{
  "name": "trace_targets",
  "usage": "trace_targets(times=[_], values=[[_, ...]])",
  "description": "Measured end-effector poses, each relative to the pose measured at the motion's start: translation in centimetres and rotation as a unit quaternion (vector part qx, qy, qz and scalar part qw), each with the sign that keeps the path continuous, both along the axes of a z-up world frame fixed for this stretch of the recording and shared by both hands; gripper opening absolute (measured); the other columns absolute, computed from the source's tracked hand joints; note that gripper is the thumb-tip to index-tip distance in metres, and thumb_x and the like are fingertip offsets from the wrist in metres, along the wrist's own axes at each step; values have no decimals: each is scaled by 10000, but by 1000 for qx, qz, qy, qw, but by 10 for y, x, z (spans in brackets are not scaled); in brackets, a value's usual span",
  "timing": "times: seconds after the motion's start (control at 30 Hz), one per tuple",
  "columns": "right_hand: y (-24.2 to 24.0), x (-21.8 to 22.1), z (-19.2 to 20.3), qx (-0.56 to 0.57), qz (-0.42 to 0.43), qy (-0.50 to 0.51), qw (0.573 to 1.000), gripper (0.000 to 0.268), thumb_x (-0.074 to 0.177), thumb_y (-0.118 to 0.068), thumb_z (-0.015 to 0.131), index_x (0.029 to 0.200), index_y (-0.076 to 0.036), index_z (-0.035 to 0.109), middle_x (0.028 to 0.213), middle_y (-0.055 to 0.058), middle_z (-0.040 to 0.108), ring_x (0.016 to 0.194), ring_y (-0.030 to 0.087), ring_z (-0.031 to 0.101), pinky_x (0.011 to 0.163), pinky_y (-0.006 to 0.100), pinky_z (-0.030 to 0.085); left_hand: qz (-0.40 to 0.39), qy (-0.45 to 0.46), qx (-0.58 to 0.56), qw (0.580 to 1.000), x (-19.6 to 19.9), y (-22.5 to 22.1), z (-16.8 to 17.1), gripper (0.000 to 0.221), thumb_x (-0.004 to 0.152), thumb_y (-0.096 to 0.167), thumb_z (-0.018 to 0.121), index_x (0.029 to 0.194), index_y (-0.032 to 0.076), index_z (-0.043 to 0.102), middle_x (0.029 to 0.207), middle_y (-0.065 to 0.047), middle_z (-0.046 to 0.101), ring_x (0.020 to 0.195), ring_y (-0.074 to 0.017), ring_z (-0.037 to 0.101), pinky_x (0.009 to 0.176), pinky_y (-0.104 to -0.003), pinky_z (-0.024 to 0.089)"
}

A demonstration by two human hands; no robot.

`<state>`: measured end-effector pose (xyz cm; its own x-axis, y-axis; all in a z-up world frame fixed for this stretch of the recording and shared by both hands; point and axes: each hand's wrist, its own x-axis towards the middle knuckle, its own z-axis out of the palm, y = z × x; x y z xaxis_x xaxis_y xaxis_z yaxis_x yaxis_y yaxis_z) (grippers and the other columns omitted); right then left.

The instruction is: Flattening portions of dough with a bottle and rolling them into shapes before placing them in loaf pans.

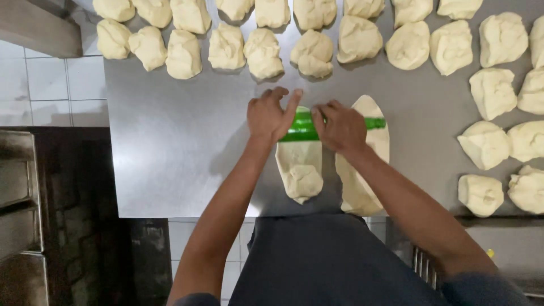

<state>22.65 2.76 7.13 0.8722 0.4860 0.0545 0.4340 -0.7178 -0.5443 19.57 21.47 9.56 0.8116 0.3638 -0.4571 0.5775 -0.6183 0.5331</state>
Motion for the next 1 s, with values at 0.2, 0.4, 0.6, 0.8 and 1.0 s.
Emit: trace_targets(times=[0.2,0.4,0.6,0.8,1.0], values=[[-48,-149,-16,-52,71,-122,989,514,917,-406,675,1387,-205,633,1291,127,616,1053,337,643,882,499,503,-158,-253,142,944,-174,-39,-52,681,920,491,686,1431,54,576,1535,-214,500,1457,-489,376,1150,-670,268],[-69,-200,-3,-104,123,-53,986,771,663,-567,784,1348,-269,592,1252,138,617,1010,346,679,827,593,530,-116,-257,-23,959,-270,-59,-55,678,914,279,791,1480,47,497,1511,-227,461,1487,-522,315,1144,-560,428],[-75,-179,9,-124,108,183,969,831,741,-622,785,1434,-238,537,1377,101,551,1091,334,646,890,512,551,-140,-222,-54,963,-238,-54,-25,627,892,251,800,1435,87,533,1496,-228,454,1475,-534,285,1112,-582,413],[-28,-69,-45,-70,33,-106,991,521,962,-403,631,1424,-162,618,1393,155,576,1303,353,548,1133,579,344,-125,-273,141,943,-76,-36,-72,532,1005,361,649,1484,147,564,1629,-150,403,1550,-471,270,1235,-606,309],[9,39,-61,6,-114,32,993,332,1096,-382,587,979,-98,714,1014,130,695,988,383,635,902,534,456,-38,-262,203,943,43,-8,-87,673,1044,504,612,1555,82,496,1683,-202,321,1601,-466,154,1267,-647,157]])
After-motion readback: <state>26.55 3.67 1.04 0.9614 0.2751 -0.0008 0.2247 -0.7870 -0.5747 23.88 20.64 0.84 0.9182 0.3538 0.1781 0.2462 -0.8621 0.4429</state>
